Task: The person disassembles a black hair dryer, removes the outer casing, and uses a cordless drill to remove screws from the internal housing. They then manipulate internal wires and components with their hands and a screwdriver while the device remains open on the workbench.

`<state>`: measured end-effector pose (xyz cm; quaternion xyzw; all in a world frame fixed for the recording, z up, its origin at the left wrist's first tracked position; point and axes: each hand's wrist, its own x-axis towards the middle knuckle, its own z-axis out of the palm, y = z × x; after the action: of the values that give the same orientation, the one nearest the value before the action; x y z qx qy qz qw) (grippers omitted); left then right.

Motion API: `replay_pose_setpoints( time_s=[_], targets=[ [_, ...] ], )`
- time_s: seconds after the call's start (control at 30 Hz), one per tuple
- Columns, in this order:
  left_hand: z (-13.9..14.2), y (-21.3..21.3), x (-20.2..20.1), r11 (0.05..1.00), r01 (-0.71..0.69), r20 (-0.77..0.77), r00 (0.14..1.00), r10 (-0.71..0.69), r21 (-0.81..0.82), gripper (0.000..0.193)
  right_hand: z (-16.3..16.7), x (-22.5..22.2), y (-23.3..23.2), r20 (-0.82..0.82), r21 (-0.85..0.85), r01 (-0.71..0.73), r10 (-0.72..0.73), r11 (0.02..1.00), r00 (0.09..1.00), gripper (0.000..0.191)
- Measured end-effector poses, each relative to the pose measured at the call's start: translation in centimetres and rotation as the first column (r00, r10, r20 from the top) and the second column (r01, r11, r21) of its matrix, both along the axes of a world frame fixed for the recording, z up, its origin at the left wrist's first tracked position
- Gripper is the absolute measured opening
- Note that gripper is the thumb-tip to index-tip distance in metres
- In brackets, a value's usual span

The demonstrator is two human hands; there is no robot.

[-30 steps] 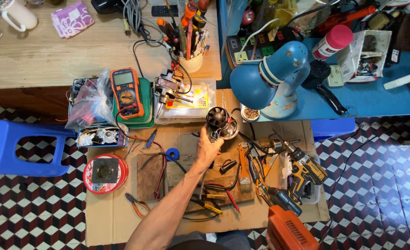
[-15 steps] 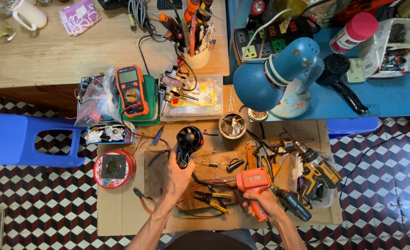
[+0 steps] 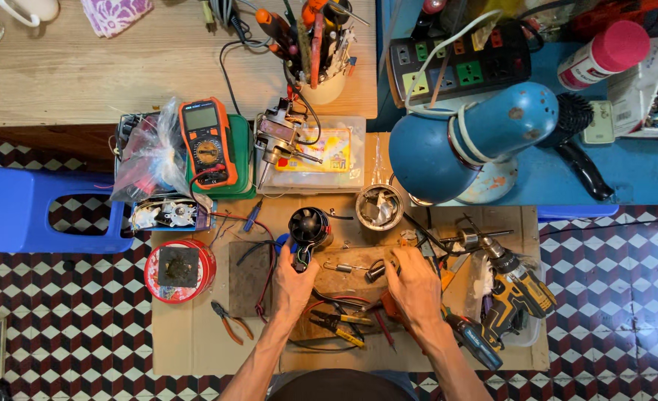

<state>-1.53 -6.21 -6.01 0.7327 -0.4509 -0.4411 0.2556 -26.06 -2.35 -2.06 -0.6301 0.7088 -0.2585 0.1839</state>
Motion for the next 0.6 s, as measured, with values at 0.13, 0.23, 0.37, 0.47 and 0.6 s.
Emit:
replay_pose_setpoints(
  time_s=[0.13,0.23,0.37,0.47,0.6],
  targets=[
    [-0.1,-0.2,1.0,0.996,0.010,-0.060,0.998,-0.015,-0.086,0.066,-1.4,1.0,-7.1,-0.099,0.015,-0.160,0.160,0.987,0.982,0.033],
    [0.7,-0.4,1.8,0.998,-0.054,-0.152,0.987,0.055,0.011,0.067,-2.7,0.6,-8.2,-0.145,0.041,-0.191,0.195,0.981,0.970,0.020],
    [1.0,-0.8,2.2,0.996,-0.022,-0.009,1.000,0.022,0.087,0.052,-3.2,0.6,-6.6,-0.041,0.199,-0.178,0.189,0.964,0.981,0.014],
    [0.2,-0.8,2.3,0.999,-0.015,-0.046,0.999,0.017,0.044,0.054,-2.6,0.8,-5.5,0.108,0.211,-0.214,0.195,0.954,0.975,0.024],
    [-1.1,-0.5,2.2,0.995,0.020,-0.070,0.997,-0.027,-0.094,0.065,-2.4,1.1,-5.7,0.040,0.081,-0.040,0.037,0.996,0.999,0.019]
  ],
)
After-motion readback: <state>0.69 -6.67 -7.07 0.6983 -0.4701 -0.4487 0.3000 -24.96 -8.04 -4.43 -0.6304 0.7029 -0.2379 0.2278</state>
